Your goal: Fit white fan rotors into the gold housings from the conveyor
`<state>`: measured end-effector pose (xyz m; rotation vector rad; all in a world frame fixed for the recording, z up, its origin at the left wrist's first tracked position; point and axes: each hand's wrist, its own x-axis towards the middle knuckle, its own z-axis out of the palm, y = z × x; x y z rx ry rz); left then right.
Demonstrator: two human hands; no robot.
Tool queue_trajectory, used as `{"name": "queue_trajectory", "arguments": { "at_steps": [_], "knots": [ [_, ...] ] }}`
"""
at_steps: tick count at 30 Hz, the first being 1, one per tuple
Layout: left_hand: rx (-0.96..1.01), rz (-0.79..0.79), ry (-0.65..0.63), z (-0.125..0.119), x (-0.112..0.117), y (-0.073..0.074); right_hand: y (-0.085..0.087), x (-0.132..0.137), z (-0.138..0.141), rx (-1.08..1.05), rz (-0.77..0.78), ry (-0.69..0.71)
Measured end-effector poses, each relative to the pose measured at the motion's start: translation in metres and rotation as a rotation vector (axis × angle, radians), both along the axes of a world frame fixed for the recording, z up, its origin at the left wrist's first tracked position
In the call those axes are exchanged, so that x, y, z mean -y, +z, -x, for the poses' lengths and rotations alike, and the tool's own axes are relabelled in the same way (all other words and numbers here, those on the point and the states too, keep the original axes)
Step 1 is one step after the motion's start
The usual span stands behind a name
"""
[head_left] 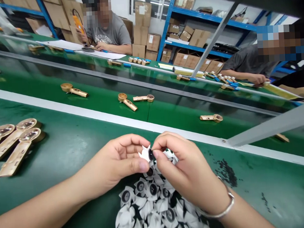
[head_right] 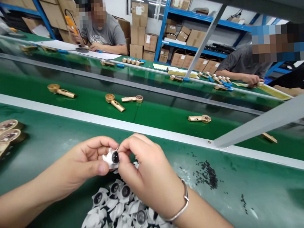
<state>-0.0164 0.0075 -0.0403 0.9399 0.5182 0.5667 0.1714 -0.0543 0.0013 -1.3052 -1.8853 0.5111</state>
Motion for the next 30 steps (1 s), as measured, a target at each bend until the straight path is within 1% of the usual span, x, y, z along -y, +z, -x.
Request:
{"name": "queue_trajectory", "arguments": {
  "at_steps": [4,8,11,14,16,17,18,19,20,22,23,25,26,27,28,30],
  "knots": [
    [0.055,0.068,0.025,-0.001,0.0,0.006,-0.007,-0.004,-0.001,0.027,-0.056,0.0],
    [0.053,0.072,0.044,-0.004,-0.001,0.006,-0.011,-0.005,-0.001,0.092,-0.122,-0.034],
    [0.043,0.065,0.072,-0.006,-0.001,0.004,-0.013,0.001,0.002,0.138,-0.168,-0.044],
    [0.017,0.027,0.15,-0.007,-0.002,0.003,-0.014,0.008,0.002,0.298,-0.301,0.022],
    [0.0,-0.016,0.228,-0.006,-0.006,0.003,-0.014,0.001,-0.002,0.408,-0.367,0.092],
    [-0.007,-0.032,0.267,-0.006,-0.008,0.002,-0.014,-0.009,-0.005,0.428,-0.352,0.1],
    [-0.015,-0.043,0.299,-0.005,-0.012,0.002,-0.015,-0.025,-0.009,0.425,-0.312,0.078],
    [-0.022,-0.049,0.325,-0.004,-0.015,0.002,-0.016,-0.047,-0.012,0.415,-0.256,0.029],
    [-0.028,-0.046,0.343,-0.003,-0.019,0.002,-0.019,-0.073,-0.015,0.405,-0.19,-0.042],
    [-0.039,-0.012,0.35,0.0,-0.027,0.002,-0.027,-0.134,-0.018,0.429,-0.112,-0.189],
    [-0.04,0.012,0.345,0.002,-0.03,0.001,-0.031,-0.166,-0.017,0.445,-0.073,-0.235],
    [-0.037,0.055,0.343,0.005,-0.034,0.001,-0.04,-0.223,-0.01,0.465,0.008,-0.27],
    [-0.038,0.067,0.343,0.006,-0.036,0.001,-0.043,-0.245,-0.005,0.47,0.045,-0.269],
    [-0.039,0.072,0.345,0.007,-0.037,0.0,-0.045,-0.261,0.0,0.471,0.077,-0.259],
    [-0.039,0.072,0.347,0.008,-0.038,0.0,-0.047,-0.272,0.004,0.468,0.103,-0.246],
    [-0.034,0.07,0.354,0.009,-0.041,0.001,-0.047,-0.278,0.009,0.448,0.132,-0.222]
  ]
}}
